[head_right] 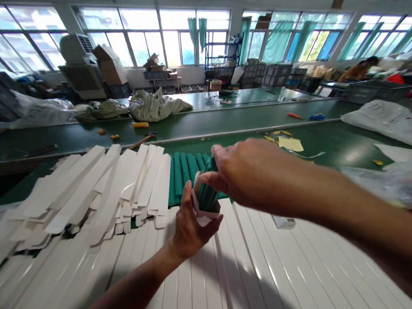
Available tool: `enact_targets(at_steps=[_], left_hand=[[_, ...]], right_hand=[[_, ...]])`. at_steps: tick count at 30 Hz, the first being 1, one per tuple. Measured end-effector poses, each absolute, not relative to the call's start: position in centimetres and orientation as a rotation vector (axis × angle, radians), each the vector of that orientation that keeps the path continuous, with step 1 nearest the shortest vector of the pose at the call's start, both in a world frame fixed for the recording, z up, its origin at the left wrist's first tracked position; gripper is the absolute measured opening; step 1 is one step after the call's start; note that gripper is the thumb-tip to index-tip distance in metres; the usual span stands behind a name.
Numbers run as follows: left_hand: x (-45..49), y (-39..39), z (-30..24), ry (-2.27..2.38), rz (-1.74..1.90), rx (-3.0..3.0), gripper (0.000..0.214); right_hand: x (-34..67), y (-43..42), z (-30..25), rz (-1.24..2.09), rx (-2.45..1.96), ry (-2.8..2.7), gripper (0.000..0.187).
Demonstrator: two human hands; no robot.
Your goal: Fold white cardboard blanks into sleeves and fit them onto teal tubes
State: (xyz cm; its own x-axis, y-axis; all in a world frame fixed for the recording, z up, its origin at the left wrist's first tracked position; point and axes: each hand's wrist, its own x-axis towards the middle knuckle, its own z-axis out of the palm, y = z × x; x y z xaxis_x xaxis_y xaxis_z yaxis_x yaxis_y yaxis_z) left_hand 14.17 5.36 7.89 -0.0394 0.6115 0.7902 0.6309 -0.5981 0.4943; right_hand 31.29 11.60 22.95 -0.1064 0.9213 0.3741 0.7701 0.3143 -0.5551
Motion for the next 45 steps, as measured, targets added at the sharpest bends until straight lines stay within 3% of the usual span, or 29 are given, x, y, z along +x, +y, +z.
enact_targets(at_steps=[3,7,11,18,21,24,26,28,32,38,42,45], left_hand=[[13.8,5.3,7.9,-1.385,-1.77,-2.225,0.107],[13.5,5.4,7.6,-1.418,-1.801,-2.25,0.104],[13.3,5.6,7.3,-1.373,-1.771,-2.207,0.093],[12.5,4.6,7.3,-1.485,-1.814,-2.34,0.106],[12.2,4.6,7.5,-1.595,-2.119,-2.463,0.085],[12.4,5.3,8.7,-1.77,-2.792,-2.209,0.053],[12.7,6.0,10.0,-1.815,-3.131,-2.0,0.048],[13.0,6.4,11.3,-1.847,-3.244,-1.998,0.045],[13.0,6.4,12.7,-1.851,-3.248,-2.155,0.042],[13.1,6.7,11.0,-1.678,-3.0,-1.933,0.017],[12.6,6.9,9.5,-1.453,-2.87,-1.947,0.035],[11.1,6.8,9.6,-1.34,-2.352,-2.224,0.035]], right_hand=[[28.5,9.0,21.6,0.039,-1.294,-2.464,0.066],[26.8,7.1,17.5,-0.079,-1.345,-2.452,0.072],[26.3,6.6,15.7,0.363,-1.322,-2.206,0.083],[24.6,5.6,13.1,1.177,-1.164,-1.184,0.074],[23.0,5.1,11.6,1.339,-0.913,-0.966,0.063],[21.6,5.3,11.1,1.276,-0.862,-0.935,0.047],[21.1,5.8,11.4,1.262,-0.87,-0.966,0.036],[20.9,6.2,11.9,1.282,-0.867,-0.995,0.032],[20.9,6.7,12.7,1.235,-0.927,-0.973,0.029],[20.6,7.8,11.6,1.151,-0.814,-0.821,0.014],[20.6,8.1,10.5,1.046,-0.715,-0.918,0.03],[21.2,7.6,9.9,1.048,-0.685,-1.023,0.04]])
